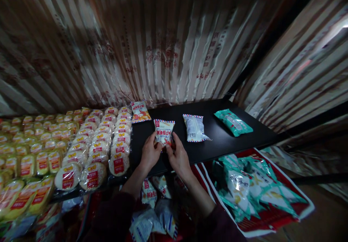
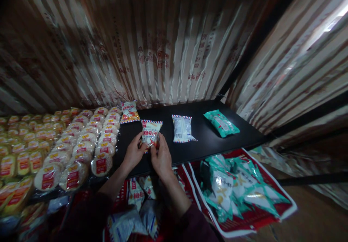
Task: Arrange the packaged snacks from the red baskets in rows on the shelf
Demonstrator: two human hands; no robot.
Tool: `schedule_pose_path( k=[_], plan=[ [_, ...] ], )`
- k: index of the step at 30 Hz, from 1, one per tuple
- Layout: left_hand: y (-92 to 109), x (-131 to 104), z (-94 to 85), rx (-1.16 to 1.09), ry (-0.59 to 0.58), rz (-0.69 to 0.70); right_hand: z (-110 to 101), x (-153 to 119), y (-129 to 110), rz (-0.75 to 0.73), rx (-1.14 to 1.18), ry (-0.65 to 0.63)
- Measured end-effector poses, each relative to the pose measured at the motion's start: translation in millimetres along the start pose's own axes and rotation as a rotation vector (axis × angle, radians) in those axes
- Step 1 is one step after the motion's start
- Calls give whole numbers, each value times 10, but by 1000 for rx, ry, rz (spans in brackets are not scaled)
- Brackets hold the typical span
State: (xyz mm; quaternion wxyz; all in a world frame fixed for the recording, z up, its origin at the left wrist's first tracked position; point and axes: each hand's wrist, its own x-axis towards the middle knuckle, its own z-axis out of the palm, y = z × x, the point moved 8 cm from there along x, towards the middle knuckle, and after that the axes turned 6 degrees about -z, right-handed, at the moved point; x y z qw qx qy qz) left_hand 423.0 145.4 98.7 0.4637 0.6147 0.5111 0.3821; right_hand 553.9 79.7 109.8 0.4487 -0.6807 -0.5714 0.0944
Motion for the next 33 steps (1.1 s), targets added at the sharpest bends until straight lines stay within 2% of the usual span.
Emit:
schedule_pose_path(
  k=[5, 13, 15, 19, 22, 25, 28, 33],
  plan=[
    [9, -18, 6, -3, 41, 16, -26, 12, -16, -18, 66, -21],
    [-26, 21, 150, -231, -30, 8, -130, 53, -5, -21, 319, 43],
    [-7, 16, 169, -249, -50, -13, -150, 63, 50, 25, 352, 85],
    [44, 11, 166, -257, -64, -34, -128, 54, 172, 213, 458, 119],
    [32, 19, 162, -308, -65, -59, -72, 50, 175, 320, 640, 118],
    [26, 13, 167, -374, -65, -68, -52, 53, 129, 357, 790, 137],
    [67, -17, 122, -388, -9, -40, -76, 57, 69, 329, 753, 121],
    [132, -64, 46, -363, 64, -6, -103, 73, -70, 192, 658, 61]
  ],
)
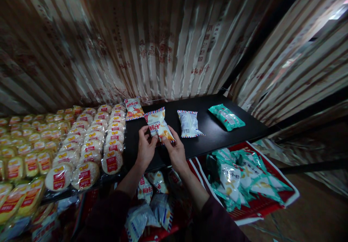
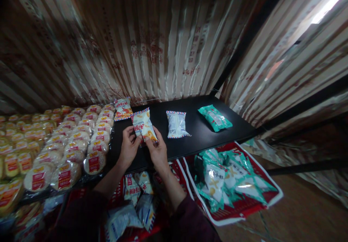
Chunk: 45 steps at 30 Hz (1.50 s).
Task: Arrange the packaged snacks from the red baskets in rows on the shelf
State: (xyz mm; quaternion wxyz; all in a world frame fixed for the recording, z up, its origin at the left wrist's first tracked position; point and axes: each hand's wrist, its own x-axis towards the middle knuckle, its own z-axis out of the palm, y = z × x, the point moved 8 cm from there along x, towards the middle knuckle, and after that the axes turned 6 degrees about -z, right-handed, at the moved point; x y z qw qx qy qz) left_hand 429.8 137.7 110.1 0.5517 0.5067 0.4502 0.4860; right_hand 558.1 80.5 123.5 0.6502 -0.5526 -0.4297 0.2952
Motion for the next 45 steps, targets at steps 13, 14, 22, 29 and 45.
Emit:
schedule_pose_path(
  k=[13, 14, 22, 29, 45],
  plan=[
    [-35, -21, 94, -205, -217, -133, 173, -131, -236, -403, -469, -82],
    [-40, -26, 107, -244, -222, -145, 195, -137, -237, -422, -513, -100],
    [-84, -39, 128, -554, -201, -361, 374, -219, -226, -518, -687, -296],
    [-22, -92, 153, -545, -299, -448, 387, -248, -298, -567, -696, -336],
    [-214, -29, 125, -762, -209, -605, 244, -196, -272, -522, -664, -155]
  ],
)
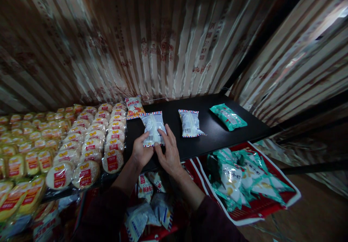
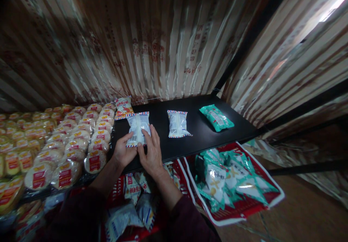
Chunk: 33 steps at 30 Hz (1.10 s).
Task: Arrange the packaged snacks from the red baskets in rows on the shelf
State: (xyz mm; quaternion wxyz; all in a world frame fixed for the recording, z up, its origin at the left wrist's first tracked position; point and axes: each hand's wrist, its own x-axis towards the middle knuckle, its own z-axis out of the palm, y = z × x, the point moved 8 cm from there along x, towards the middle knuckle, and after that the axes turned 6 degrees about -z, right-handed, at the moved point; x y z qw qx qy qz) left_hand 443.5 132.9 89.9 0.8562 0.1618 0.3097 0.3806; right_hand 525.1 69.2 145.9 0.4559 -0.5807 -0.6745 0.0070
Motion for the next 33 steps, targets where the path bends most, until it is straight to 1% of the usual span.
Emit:
schedule_pose_path(
  k=[4, 10, 17, 23, 28, 31, 33],
  plan=[
    [28, -18, 30, -56, -8, -9, 1, -13, 25, 25, 57, 19],
    [-11, -35, 65, -108, -41, -63, -120, 6, 31, 68, 104, 129],
    [-67, 11, -16, -130, -8, -84, -144, 32, -63, -40, 35, 112],
    [-113, 15, -20, -183, 16, -114, -208, 55, -149, -147, 34, 159],
    [-133, 10, 17, -184, -9, -125, -224, 42, -145, -131, 69, 192],
    [-138, 15, 11, -161, -8, -123, -216, 38, -141, -119, 63, 186],
    [-132, 16, 12, -164, -8, -116, -218, 39, -153, -137, 39, 184]
  ],
)
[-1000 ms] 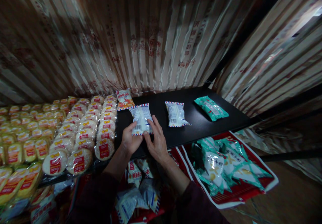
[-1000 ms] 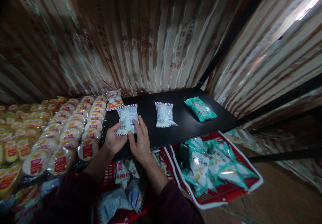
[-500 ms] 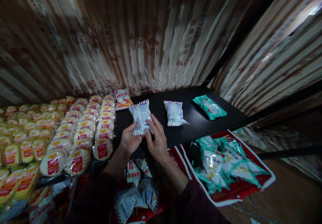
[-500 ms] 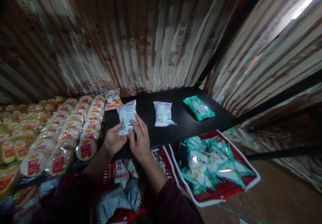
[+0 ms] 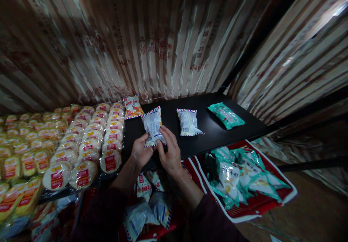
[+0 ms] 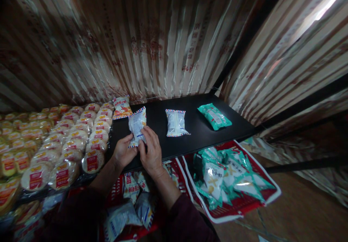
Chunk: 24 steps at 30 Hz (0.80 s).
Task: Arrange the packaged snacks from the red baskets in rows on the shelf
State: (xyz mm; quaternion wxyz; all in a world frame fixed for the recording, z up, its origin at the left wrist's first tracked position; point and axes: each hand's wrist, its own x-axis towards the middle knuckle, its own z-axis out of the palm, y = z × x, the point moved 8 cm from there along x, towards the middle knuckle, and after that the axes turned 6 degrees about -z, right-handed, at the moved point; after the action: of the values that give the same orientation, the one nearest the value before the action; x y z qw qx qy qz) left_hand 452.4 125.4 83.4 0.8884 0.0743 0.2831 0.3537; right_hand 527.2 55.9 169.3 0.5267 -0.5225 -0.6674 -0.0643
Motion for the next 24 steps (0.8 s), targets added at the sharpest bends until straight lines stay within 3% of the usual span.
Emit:
schedule_pose_path(
  k=[4, 9, 24],
  plan=[
    [46, -24, 40, 4, -19, 51, 11, -4, 18, -27, -96, -17],
    [59, -58, 60, 11, -16, 64, 92, -60, 170, 61, -155, -91],
    [112, -108, 84, 160, -38, 144, 196, -112, 245, 209, 30, -193]
  ],
)
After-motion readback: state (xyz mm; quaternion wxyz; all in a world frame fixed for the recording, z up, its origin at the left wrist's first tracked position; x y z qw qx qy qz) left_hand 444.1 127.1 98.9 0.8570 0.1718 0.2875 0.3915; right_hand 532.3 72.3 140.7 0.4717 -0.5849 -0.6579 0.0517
